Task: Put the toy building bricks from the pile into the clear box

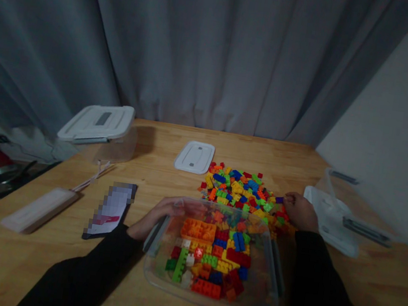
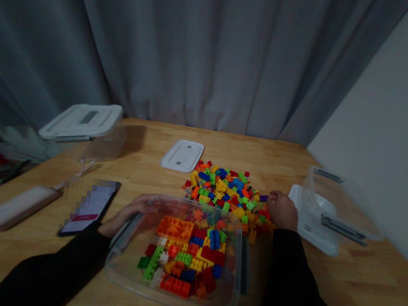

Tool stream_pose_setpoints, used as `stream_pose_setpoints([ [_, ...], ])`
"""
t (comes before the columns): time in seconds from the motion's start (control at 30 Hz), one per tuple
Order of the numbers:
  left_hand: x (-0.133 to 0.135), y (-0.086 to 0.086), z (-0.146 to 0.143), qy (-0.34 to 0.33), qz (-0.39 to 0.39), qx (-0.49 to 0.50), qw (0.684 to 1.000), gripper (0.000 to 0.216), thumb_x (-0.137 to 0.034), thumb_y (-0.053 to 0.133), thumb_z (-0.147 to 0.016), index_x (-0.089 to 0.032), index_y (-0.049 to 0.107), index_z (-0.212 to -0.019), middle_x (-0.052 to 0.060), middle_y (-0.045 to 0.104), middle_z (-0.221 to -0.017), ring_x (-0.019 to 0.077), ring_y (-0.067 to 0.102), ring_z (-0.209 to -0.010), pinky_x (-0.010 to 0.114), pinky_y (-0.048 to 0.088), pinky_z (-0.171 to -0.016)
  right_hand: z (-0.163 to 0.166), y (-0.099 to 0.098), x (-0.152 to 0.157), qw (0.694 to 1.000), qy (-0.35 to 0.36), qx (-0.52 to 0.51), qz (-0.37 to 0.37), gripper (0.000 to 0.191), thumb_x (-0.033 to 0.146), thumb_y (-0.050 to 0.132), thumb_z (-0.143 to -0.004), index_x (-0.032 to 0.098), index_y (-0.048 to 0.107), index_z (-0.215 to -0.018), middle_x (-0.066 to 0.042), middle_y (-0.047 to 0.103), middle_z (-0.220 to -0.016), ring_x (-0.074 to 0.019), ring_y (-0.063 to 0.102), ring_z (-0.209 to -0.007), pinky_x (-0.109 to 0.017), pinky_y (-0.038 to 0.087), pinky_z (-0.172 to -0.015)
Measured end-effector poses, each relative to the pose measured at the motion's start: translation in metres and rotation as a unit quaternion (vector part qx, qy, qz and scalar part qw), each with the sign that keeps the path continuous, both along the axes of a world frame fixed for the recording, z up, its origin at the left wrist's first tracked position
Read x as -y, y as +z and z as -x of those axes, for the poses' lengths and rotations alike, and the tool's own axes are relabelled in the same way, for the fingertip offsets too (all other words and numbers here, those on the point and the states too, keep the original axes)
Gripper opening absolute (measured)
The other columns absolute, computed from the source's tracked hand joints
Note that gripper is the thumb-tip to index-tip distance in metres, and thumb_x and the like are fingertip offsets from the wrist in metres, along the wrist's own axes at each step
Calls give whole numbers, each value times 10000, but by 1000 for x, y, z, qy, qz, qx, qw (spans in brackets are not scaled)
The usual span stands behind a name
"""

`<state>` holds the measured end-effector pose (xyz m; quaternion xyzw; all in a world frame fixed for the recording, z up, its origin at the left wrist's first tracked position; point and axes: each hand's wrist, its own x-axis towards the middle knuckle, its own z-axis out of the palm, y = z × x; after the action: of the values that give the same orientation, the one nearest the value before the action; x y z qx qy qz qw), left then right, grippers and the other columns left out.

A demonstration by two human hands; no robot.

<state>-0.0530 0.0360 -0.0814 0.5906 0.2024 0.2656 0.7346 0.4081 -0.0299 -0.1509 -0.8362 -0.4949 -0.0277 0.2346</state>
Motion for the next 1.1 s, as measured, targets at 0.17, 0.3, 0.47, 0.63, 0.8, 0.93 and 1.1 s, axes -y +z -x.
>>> stream_pose_setpoints([
  [0.17, -1, 0, 0, 0, -7, -1, 1000, 439, -181, 577, -832, -183, 769, -1227, 105, 779, -1249, 329, 707, -1177, 486, 441, -1130, -1, 1, -1, 999, -1, 37, 12, 316, 316, 532, -916, 196, 734, -1127, -131, 778, -1085, -297, 717, -973, -366, 514, -816],
  [0.3, -1, -1, 0, 1, -4, -1, 1000, 445, -194, 588, -818, -171, 770, -1223, 117, 778, -1250, 342, 695, -1202, 489, 430, -1142, 4, 4, -3, 998, 0, 63, 18, 320, 320, 534, -918, 207, 747, -1128, -122, 786, -1067, -315, 712, -995, -382, 512, -815],
  [0.47, -2, -1, 1, 7, -4, -9, 1000, 454, -187, 587, -810, -176, 770, -1226, 107, 769, -1274, 342, 673, -1243, 474, 420, -1151, 12, 5, -3, 996, -8, 77, 37, 308, 328, 542, -923, 227, 746, -1130, -105, 792, -1047, -302, 715, -960, -369, 500, -780],
  [0.63, -1, 0, 0, 8, 3, -6, 1000, 452, -195, 587, -791, -164, 782, -1198, 127, 777, -1250, 347, 695, -1198, 499, 423, -1140, 15, 5, -3, 995, -11, 86, 45, 294, 351, 550, -925, 240, 747, -1112, -106, 792, -1019, -297, 721, -937, -359, 486, -753],
  [0.8, 1, 2, 0, 10, 0, -5, 1000, 442, -192, 585, -807, -160, 781, -1202, 136, 769, -1265, 350, 683, -1221, 501, 422, -1142, 16, 7, -3, 994, -16, 87, 58, 303, 354, 551, -922, 242, 740, -1132, -101, 793, -1043, -297, 721, -968, -359, 481, -762],
  [0.93, 1, 3, 0, 0, -6, -1, 1000, 451, -179, 565, -828, -167, 770, -1230, 125, 768, -1271, 346, 696, -1201, 498, 434, -1137, 16, 9, -1, 994, -17, 88, 67, 316, 348, 545, -924, 244, 741, -1148, -103, 794, -1073, -298, 723, -987, -366, 485, -775],
  [1.1, 0, 1, 0, 7, -11, -4, 1000, 460, -172, 573, -815, -163, 767, -1232, 120, 767, -1275, 334, 687, -1217, 480, 416, -1156, 18, 13, 1, 994, -27, 89, 65, 317, 344, 549, -925, 238, 751, -1144, -114, 794, -1064, -311, 724, -985, -383, 486, -784],
])
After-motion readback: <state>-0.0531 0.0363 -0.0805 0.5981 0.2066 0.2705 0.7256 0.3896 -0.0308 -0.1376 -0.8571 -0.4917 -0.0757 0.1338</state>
